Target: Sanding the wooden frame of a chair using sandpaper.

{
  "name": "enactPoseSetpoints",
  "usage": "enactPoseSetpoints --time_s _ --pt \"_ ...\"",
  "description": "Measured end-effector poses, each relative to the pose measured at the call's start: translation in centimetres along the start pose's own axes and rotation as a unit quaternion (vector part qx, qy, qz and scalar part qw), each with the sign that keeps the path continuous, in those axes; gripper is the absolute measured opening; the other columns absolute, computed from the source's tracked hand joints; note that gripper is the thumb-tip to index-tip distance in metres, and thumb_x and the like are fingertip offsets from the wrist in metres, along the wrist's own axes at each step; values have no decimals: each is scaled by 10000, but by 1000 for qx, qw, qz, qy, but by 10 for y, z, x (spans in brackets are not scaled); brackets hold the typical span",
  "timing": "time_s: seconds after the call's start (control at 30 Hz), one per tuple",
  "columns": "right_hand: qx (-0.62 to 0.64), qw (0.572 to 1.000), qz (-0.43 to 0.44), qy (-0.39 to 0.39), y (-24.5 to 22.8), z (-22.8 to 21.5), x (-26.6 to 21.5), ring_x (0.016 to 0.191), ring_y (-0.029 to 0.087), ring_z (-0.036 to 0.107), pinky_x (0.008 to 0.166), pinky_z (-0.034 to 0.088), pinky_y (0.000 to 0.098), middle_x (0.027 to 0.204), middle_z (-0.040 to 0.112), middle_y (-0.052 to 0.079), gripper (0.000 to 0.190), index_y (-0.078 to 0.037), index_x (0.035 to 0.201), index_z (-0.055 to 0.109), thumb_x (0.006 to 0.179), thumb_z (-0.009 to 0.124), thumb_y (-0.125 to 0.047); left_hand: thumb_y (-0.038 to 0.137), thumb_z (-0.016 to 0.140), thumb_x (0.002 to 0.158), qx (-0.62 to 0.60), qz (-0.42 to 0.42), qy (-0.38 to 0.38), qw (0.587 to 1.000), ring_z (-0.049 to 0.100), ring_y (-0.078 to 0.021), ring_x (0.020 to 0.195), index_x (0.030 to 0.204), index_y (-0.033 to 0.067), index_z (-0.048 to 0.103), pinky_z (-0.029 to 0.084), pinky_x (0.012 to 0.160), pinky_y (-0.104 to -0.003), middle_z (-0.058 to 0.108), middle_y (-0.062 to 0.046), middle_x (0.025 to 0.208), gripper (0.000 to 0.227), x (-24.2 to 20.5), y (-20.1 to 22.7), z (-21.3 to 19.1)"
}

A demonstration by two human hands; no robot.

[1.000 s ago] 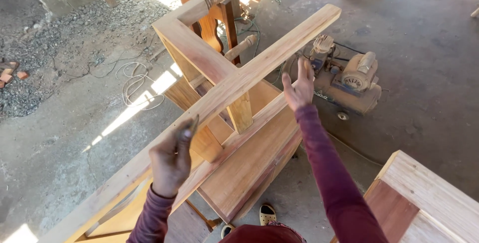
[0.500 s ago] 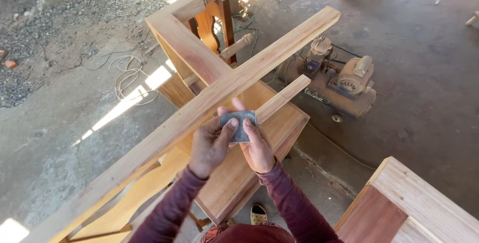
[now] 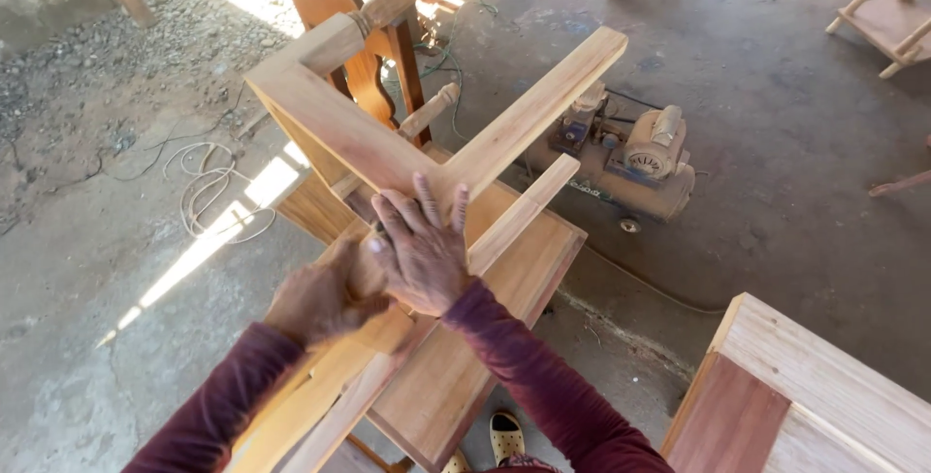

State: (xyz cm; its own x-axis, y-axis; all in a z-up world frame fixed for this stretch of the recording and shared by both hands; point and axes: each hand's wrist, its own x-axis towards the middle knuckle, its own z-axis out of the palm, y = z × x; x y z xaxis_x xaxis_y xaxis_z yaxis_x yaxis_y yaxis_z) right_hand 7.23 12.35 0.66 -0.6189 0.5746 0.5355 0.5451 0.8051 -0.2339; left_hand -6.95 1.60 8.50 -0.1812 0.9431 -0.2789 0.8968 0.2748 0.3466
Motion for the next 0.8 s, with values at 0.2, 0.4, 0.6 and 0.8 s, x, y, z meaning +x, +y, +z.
enactPoseSetpoints --time_s 0.2,0.4,0.6,0.8 --pt "-95 988 115 -45 126 -2 47 1564 415 132 1137 29 811 1665 300 128 578 -141 1570 370 1034 506 -312 452 843 690 -93 19 -37 995 761 -353 899 1495 136 333 585 896 -473 747 -215 990 1004 -5 -6 -10" --pt "-65 989 132 -10 81 2 24 1575 425 -33 1169 -80 739 1726 125 181 651 -21 1629 191 1092 364 -347 351 860 661 -110 77 -3 991 718 -375 968 1440 61 363 553 886 -484 737 -236 1013 968 16 -17 3" --pt "-5 994 105 30 37 24 -5 1596 371 -9 1239 -61 632 1721 70 129 681 -27 1629 141 1071 300 -383 426 814 717 -63 19 -49 997 746 -381 890 1512 43 293 585 852 -477 747 -245 901 1025 5 3 -18" --pt "-95 947 291 -99 191 4 63 1575 333 -35 1164 -94 696 1724 72 85 676 -88 1624 173 1041 225 -428 515 755 751 -48 19 -51 997 745 -376 954 1582 31 162 586 903 -462 742 -252 970 1130 5 0 -12"
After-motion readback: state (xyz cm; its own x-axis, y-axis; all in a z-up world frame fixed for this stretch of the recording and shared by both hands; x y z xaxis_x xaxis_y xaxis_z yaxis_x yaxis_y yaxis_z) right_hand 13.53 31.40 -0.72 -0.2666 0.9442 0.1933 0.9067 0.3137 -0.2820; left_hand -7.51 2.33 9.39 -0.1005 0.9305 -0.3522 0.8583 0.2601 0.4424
